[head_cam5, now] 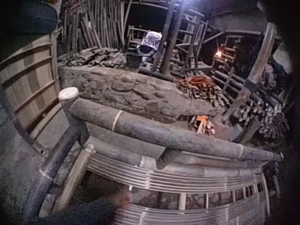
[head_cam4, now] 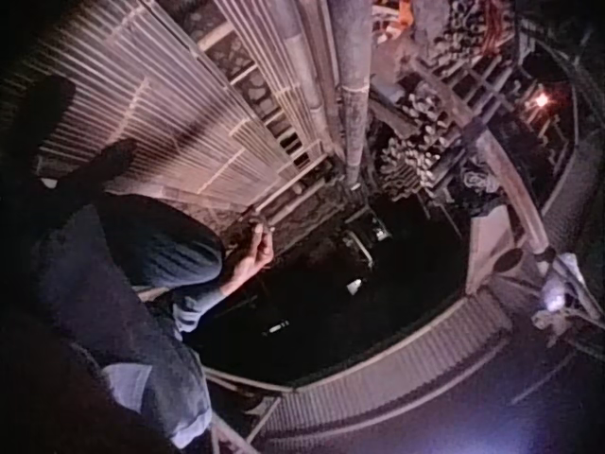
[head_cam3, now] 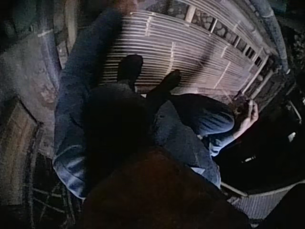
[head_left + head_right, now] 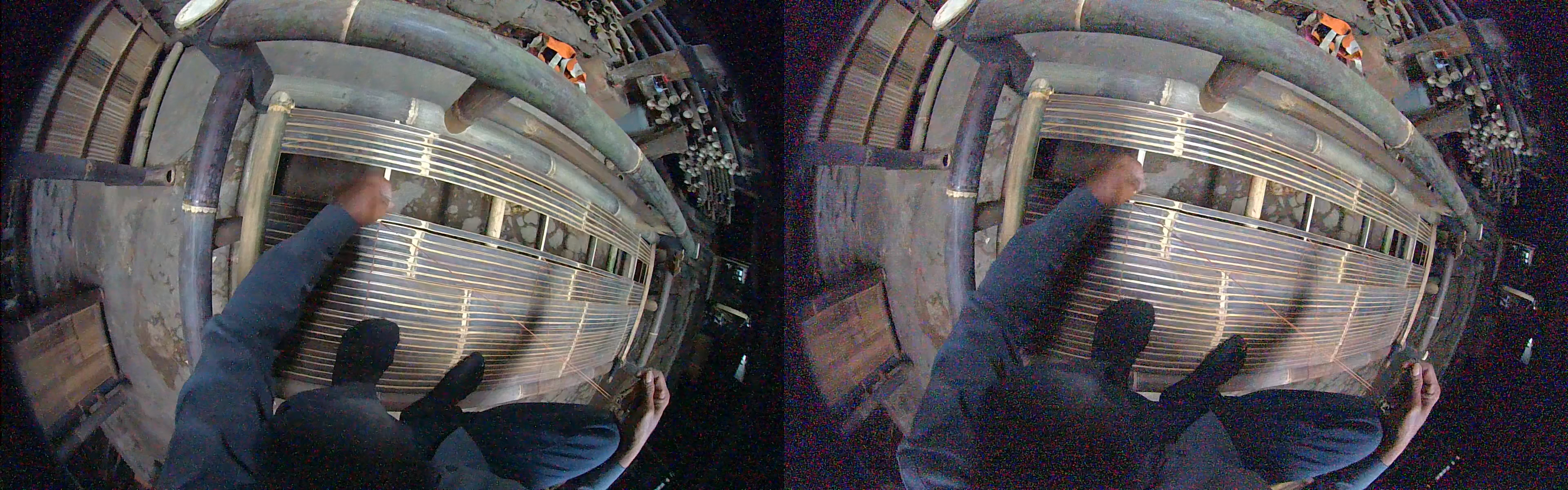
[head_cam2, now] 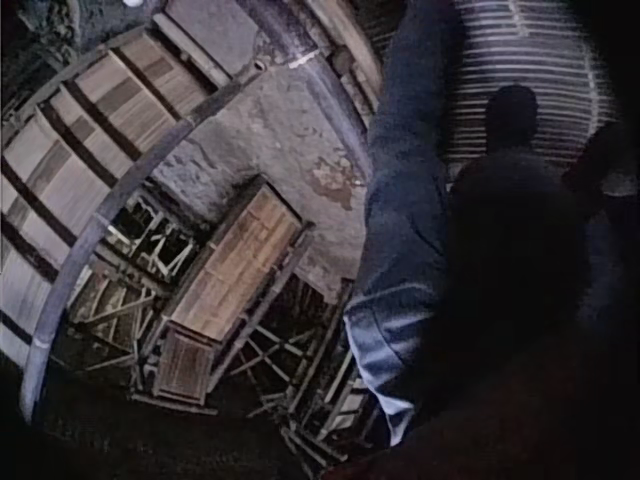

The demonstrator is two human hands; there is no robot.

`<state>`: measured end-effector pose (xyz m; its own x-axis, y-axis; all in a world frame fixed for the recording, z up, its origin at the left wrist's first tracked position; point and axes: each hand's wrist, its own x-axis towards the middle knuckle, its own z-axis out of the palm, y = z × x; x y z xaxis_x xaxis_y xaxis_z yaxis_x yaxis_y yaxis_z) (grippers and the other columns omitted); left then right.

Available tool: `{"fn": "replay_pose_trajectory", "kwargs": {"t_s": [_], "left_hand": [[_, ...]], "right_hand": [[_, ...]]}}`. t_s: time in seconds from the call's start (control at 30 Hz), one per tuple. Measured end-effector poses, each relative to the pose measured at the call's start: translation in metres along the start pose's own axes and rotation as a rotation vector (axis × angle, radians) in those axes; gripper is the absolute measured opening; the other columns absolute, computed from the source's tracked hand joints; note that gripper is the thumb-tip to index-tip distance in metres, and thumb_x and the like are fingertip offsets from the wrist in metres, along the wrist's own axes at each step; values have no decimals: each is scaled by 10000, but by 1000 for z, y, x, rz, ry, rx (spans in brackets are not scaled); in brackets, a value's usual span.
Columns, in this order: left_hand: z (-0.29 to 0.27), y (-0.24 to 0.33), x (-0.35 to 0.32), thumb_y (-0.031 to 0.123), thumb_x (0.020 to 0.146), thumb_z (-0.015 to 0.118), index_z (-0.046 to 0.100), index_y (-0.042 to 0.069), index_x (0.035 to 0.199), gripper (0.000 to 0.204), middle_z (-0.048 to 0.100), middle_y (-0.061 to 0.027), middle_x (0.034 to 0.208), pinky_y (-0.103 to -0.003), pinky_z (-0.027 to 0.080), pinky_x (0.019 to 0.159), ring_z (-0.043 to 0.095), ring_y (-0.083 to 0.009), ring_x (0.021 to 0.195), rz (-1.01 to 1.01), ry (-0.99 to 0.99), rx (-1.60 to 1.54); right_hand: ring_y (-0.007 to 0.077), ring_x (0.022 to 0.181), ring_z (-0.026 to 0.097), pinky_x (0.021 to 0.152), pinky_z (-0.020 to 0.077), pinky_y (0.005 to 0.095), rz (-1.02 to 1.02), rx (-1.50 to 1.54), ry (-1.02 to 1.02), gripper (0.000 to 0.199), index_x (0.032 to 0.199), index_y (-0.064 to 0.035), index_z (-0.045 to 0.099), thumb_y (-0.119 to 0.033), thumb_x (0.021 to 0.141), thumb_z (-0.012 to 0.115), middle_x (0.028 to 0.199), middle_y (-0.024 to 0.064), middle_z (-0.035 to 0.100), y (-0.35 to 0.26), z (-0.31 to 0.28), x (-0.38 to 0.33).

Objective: The person threads and ties thin bamboo strips through the gaps of a larger bamboo lattice structure by hand to secure the slats.

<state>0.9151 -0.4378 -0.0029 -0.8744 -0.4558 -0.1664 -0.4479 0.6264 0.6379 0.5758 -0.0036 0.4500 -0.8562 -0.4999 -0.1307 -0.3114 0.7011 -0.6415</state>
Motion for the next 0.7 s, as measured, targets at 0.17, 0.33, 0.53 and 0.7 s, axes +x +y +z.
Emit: {"fn": "replay_pose_trajectory", "kwargs": {"t_s": [0.17,0.33,0.53,0.7], "left_hand": [[-65,8,-82,186,844,627,674,34,900,169,665,-235,849,-489,518,701,653,-404,836,-58,659,38],[-163,59,-142,192,843,654,662,84,1137,313,680,-187,956,-465,522,735,648,-377,899,-571,769,227],[-82,67,-91,195,858,660,687,77,1058,234,653,-168,1047,-504,495,834,619,-372,958,-13,556,131],[-12,27,-64,259,883,639,706,75,963,212,674,-197,901,-515,506,781,637,-415,847,-109,286,-122]], "right_hand": [[80,798,469,720,370,256,89,-70,8,253,909,-35,671,-273,990,645,859,-20,538,-11,2,-8],[176,1121,555,1010,424,316,39,-254,41,259,1067,-40,723,-271,953,697,1168,66,568,-38,23,17],[314,1226,622,1054,447,374,-468,-392,-716,454,1349,-20,595,70,905,565,1296,218,650,-109,137,51],[393,1089,646,926,493,421,-683,-532,-881,642,1454,-8,427,106,844,592,1178,278,647,-112,251,63]]}}
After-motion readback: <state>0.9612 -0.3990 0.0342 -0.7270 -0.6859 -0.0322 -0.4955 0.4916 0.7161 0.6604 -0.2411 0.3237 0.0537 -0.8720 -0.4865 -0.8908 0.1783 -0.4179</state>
